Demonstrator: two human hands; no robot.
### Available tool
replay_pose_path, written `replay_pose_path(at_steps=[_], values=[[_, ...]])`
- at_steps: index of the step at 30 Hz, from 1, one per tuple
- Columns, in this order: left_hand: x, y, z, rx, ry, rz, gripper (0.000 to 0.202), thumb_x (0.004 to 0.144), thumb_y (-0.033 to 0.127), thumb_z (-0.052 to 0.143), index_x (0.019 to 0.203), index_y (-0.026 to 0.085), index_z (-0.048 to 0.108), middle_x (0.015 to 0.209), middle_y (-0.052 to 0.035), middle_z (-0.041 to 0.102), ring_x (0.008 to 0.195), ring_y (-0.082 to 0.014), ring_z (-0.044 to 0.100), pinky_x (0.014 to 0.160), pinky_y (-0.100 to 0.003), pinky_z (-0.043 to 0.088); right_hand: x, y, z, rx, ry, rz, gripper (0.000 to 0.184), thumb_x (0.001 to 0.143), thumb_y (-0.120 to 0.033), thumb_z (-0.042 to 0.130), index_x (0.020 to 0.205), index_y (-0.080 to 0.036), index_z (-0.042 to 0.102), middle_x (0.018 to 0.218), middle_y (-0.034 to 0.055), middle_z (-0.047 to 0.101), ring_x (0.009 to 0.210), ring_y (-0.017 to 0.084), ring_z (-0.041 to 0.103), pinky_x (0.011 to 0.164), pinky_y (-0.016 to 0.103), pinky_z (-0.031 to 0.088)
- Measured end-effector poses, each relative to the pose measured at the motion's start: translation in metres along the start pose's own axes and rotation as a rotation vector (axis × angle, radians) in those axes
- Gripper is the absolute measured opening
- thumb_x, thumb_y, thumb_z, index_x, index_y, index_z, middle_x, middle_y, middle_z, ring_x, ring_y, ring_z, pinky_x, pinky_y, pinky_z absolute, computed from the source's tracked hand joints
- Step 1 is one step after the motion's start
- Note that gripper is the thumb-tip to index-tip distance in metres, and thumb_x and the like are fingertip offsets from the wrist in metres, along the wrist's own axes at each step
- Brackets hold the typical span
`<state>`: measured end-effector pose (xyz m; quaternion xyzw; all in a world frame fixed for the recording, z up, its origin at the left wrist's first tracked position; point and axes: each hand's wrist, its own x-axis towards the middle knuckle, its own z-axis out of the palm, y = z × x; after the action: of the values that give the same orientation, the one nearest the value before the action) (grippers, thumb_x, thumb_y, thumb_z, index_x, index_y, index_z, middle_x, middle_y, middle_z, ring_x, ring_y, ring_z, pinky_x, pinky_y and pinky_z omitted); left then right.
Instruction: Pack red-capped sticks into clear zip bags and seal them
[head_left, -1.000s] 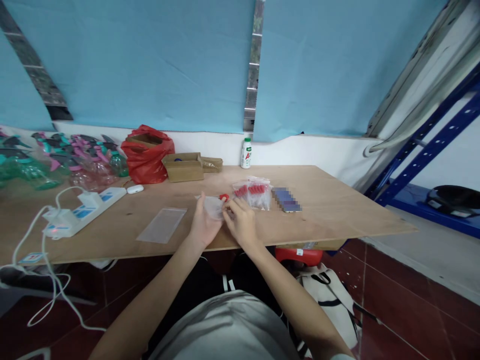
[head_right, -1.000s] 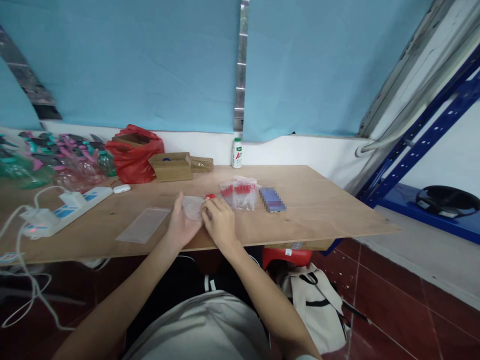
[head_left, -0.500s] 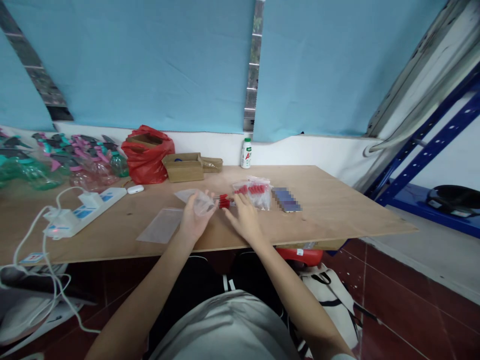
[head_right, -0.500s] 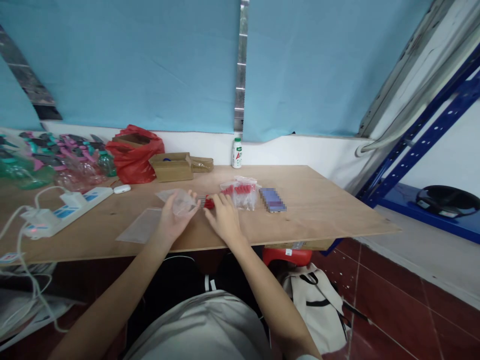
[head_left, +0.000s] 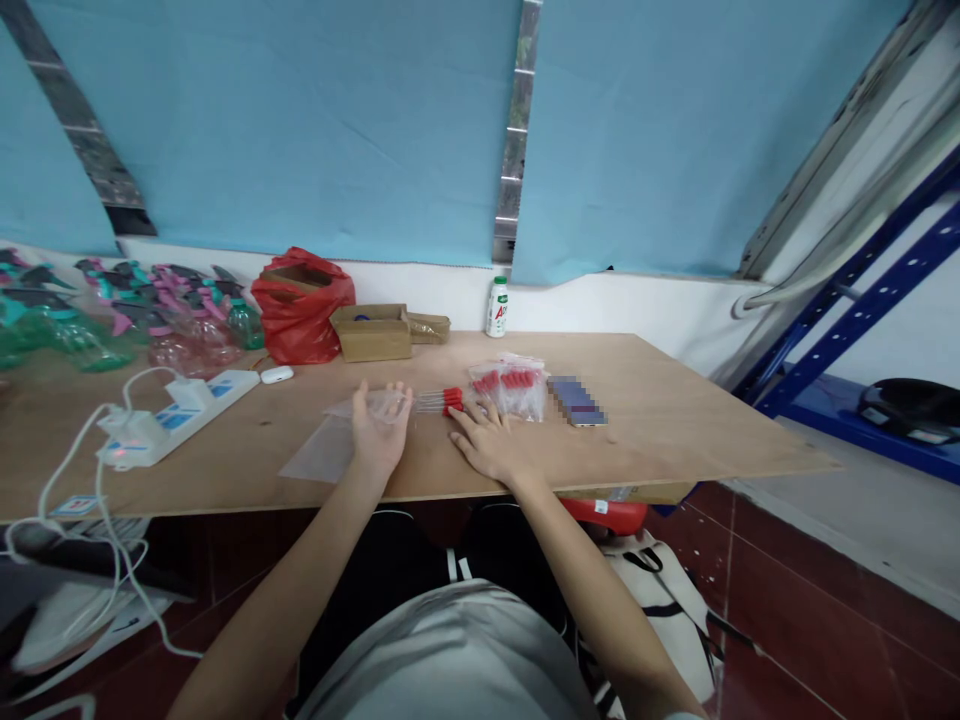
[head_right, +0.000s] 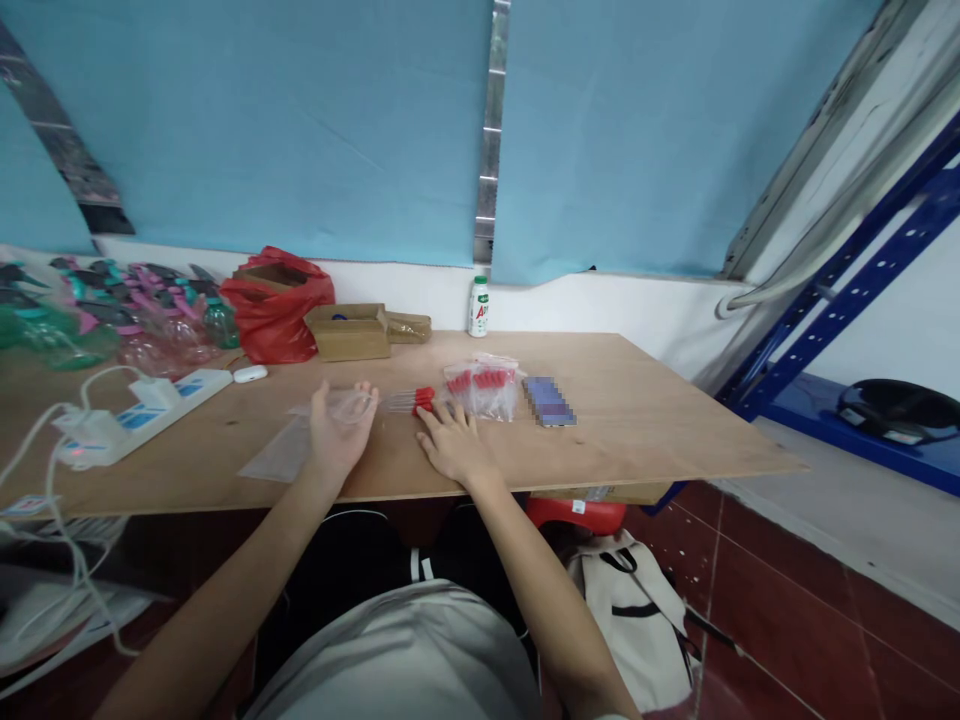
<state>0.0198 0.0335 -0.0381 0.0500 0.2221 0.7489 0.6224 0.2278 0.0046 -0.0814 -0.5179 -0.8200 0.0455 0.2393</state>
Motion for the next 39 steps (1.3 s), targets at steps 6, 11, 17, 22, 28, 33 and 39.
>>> replay_pose_path(at_steps=[6,11,17,22,28,33,39], values=[[-0.001,0.0,0.0,0.011,0.01,-0.003,0.024,0.106,0.041,0.063,0.121,0.022,0.065,0.114,-0.0107,0.069,0.109,-0.0201,0.074,0.102,-0.035,0.064,0.0,-0.003,-0.004,-0.005,0.078,-0.067,0.047,0.11,-0.031,0.056,0.157,-0.027,0.059,0.162,0.0145,0.056,0.15,0.039,0.046,0.12,0.065,0.041],[-0.003,0.001,0.002,-0.006,0.004,-0.006,0.022,0.106,0.04,0.063,0.119,0.022,0.065,0.108,-0.0085,0.068,0.103,-0.0186,0.074,0.1,-0.035,0.065,0.007,-0.004,-0.009,0.209,0.237,-0.152,0.041,0.103,-0.01,0.053,0.137,-0.022,0.071,0.14,0.0129,0.068,0.128,0.026,0.066,0.114,0.045,0.052],[-0.005,0.0,0.004,0.002,0.003,0.001,0.019,0.106,0.04,0.062,0.111,0.022,0.064,0.102,-0.0066,0.067,0.097,-0.0183,0.073,0.096,-0.034,0.065,0.007,-0.009,-0.018,0.421,0.523,-0.058,0.023,0.104,-0.019,0.056,0.108,-0.023,0.079,0.111,0.0085,0.077,0.103,0.025,0.074,0.097,0.04,0.059],[-0.005,-0.002,0.003,0.029,0.057,-0.016,0.021,0.106,0.042,0.062,0.116,0.024,0.065,0.11,-0.0086,0.066,0.104,-0.0188,0.073,0.098,-0.034,0.065,0.005,-0.013,-0.023,0.587,0.633,0.007,0.016,0.1,-0.034,0.067,0.105,-0.024,0.078,0.103,0.0064,0.081,0.088,0.023,0.075,0.088,0.04,0.062],[-0.006,-0.002,0.002,0.009,0.057,-0.035,0.027,0.106,0.044,0.061,0.122,0.023,0.063,0.108,-0.0081,0.064,0.103,-0.0185,0.072,0.101,-0.035,0.064,0.002,-0.021,-0.027,0.613,0.572,-0.065,0.014,0.097,-0.035,0.069,0.1,-0.025,0.078,0.097,0.0046,0.081,0.084,0.022,0.074,0.087,0.04,0.061],[-0.009,-0.003,0.004,-0.011,-0.004,-0.072,0.02,0.106,0.038,0.062,0.115,0.02,0.063,0.103,-0.0071,0.066,0.099,-0.0195,0.073,0.102,-0.038,0.064,-0.002,-0.026,-0.026,0.573,0.481,-0.138,0.017,0.102,-0.038,0.067,0.104,-0.027,0.079,0.097,0.0044,0.08,0.082,0.022,0.072,0.084,0.039,0.06],[-0.012,-0.007,0.005,0.011,-0.132,-0.115,0.013,0.104,0.028,0.058,0.105,0.017,0.064,0.096,-0.0076,0.069,0.094,-0.02,0.074,0.1,-0.037,0.062,0.012,-0.046,-0.006,0.536,0.497,0.041,0.014,0.1,-0.042,0.075,0.104,-0.03,0.078,0.087,0.0006,0.08,0.075,0.022,0.073,0.078,0.036,0.059]])
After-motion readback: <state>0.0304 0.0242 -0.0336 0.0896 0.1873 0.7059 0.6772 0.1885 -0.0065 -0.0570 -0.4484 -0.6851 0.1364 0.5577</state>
